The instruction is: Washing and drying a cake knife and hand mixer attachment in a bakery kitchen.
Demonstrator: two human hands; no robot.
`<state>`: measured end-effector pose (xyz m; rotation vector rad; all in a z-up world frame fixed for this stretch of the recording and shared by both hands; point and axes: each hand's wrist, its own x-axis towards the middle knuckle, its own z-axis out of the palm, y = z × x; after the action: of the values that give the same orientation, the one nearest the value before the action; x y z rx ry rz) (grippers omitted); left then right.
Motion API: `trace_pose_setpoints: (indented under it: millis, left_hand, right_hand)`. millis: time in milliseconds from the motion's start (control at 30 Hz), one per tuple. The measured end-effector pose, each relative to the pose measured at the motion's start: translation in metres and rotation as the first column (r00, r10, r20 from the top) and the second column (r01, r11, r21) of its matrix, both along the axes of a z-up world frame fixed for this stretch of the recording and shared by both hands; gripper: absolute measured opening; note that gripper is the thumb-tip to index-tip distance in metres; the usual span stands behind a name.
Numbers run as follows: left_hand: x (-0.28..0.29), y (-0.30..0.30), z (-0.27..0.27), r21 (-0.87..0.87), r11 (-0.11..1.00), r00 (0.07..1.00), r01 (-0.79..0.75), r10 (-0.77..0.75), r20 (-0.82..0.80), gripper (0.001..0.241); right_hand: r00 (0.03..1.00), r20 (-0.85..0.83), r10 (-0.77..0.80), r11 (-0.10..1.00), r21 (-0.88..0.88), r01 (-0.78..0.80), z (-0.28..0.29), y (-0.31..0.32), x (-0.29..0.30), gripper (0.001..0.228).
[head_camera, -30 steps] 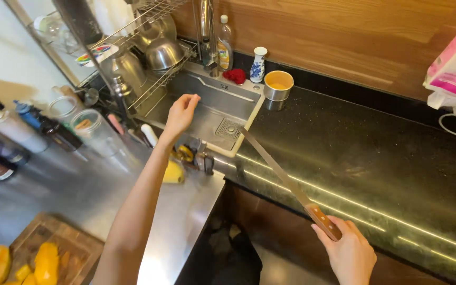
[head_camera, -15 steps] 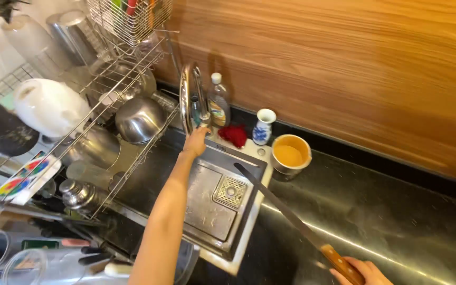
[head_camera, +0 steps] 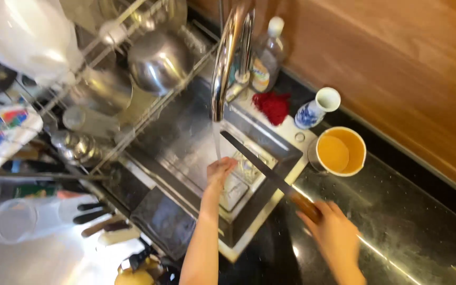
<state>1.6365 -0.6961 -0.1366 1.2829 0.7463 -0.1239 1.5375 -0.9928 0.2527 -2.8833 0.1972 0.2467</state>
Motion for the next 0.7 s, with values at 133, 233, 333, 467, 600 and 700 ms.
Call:
trace_pose_setpoints:
  millis: [133, 233, 333, 467, 600, 700]
  left_hand:
    - [-0.022, -0.015, 0.039, -0.306, 0.912, 0.959, -0.271, 0.284, -0.001, 0.072]
    - [-0.026, -0.017, 0.109, -0.426, 0.852, 0.943, -0.303, 0.204, -0.263, 0.067]
    - [-0.033, -0.010, 0.102, -0.698, 0.665, 0.947, -0.264, 0.043, -0.317, 0.066]
    - [-0.024, 0.006, 0.103, -0.592, 0.805, 0.994, 0.026, -0.085, -0.072, 0.045]
    - [-0.005, 0.027, 0.075, -0.542, 0.839, 0.974, 0.045, -0.157, -0.161, 0.032]
    - [0.017, 0.046, 0.044, -0.479, 0.872, 0.960, 0.105, -0.215, -0.181, 0.030]
  right_hand:
    - [0.983, 0.157, 0.093, 0.972, 0.199, -0.124, -0.037, 0.054, 0.019, 0.036]
    - [0.975, 0.163, 0.148, 0.972, 0.160, -0.174, -0.069, 0.100, 0.030, 0.033]
    - [0.952, 0.225, 0.207, 0.958, 0.152, -0.245, -0.124, 0.129, 0.035, 0.033]
    - [0.924, 0.256, 0.284, 0.942, 0.106, -0.319, -0.132, 0.141, 0.037, 0.034]
    - [0.903, 0.245, 0.352, 0.928, 0.036, -0.372, -0.127, 0.131, 0.028, 0.034]
    - [0.907, 0.220, 0.359, 0.930, -0.001, -0.367, -0.095, 0.113, 0.019, 0.035]
